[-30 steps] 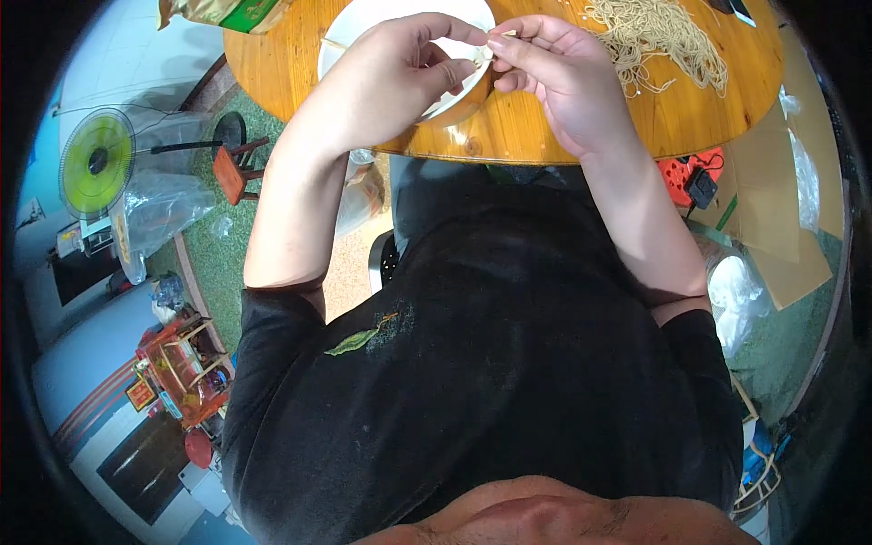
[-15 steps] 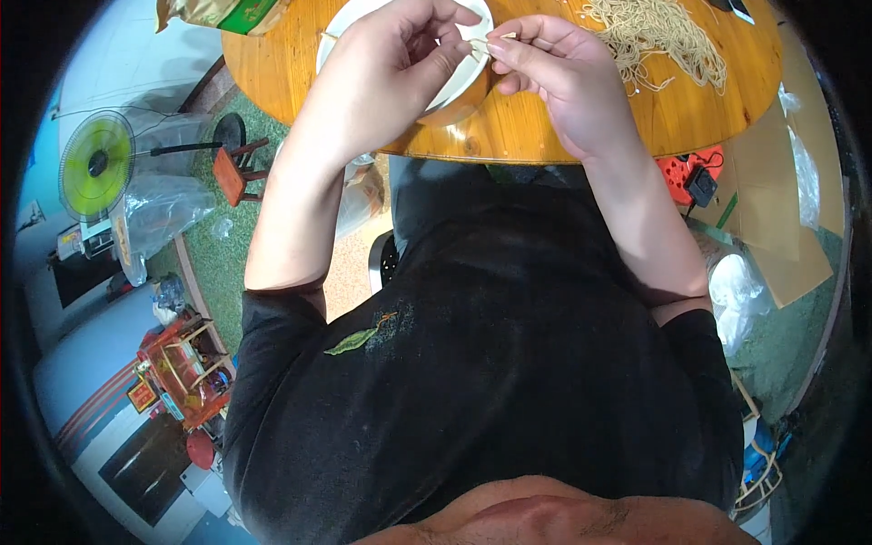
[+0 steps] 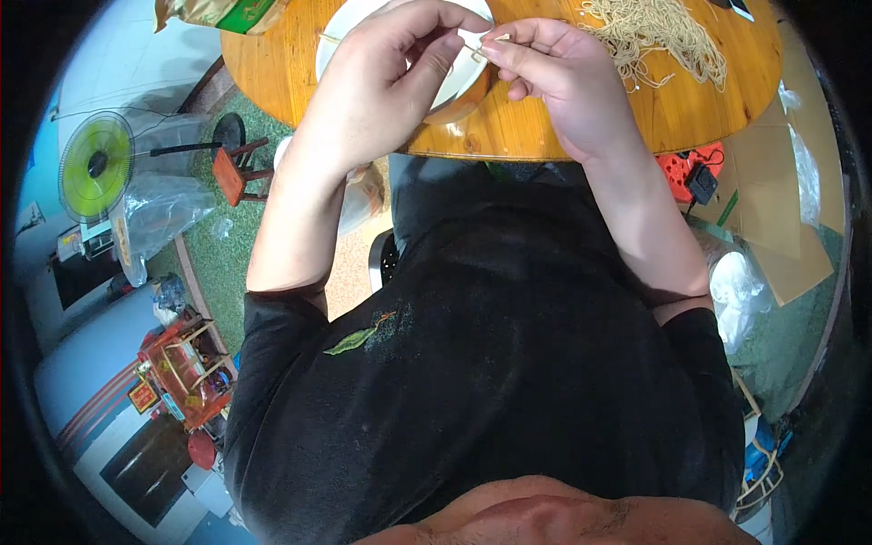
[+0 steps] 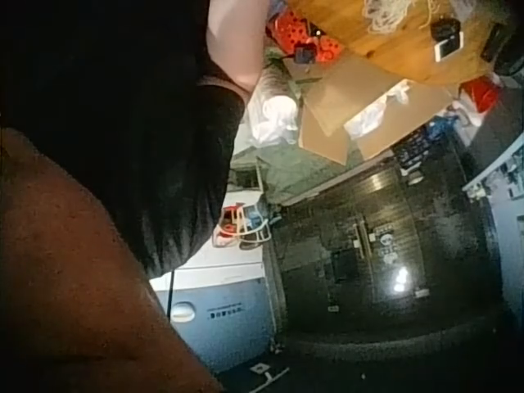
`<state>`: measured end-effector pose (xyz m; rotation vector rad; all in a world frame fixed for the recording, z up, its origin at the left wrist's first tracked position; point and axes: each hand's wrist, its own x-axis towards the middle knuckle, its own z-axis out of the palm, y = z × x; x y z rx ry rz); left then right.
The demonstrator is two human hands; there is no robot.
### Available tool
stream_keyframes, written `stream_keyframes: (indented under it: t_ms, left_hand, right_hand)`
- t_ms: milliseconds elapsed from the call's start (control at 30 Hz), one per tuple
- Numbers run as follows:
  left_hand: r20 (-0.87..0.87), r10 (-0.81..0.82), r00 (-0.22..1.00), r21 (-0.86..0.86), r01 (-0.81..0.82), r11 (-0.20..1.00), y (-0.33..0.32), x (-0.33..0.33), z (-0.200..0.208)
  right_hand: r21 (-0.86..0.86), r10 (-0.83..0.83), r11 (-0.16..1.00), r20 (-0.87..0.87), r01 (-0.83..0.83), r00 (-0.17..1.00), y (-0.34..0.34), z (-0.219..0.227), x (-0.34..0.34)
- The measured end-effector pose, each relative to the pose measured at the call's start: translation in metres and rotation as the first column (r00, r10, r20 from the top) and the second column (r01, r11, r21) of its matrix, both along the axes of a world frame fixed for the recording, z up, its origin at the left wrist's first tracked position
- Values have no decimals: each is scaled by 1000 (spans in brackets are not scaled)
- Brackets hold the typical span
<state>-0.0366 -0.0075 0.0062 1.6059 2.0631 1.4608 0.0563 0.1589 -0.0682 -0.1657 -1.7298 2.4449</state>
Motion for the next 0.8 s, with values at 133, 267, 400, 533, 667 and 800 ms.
stream_keyframes:
  t_ms: [133,267,400,533,667,800]
  left_hand:
    - [-116,-232,966,279,256,925,1,-6,-11]
    - [184,304,935,-448,-195,872,0,25,35]
    - [398,341,852,-427,-158,891,0,29,34]
    - [140,375,916,-517,-255,817,-2,29,39]
    - [-43,370,928,-564,-328,758,-1,32,44]
    - [-351,294,889,-360,-418,834,-17,20,13]
  right_hand:
    - [71,-17,997,-21,19,1000,-3,4,2]
    - [80,-30,996,-27,33,999,0,-1,2]
    - [83,-21,996,-39,24,999,-1,-1,2]
    - [79,-11,997,-46,15,999,-2,3,1]
    - [19,-2,1000,5,2,1000,-2,1,0]
    - [-22,-3,1000,25,4,1000,-4,5,1]
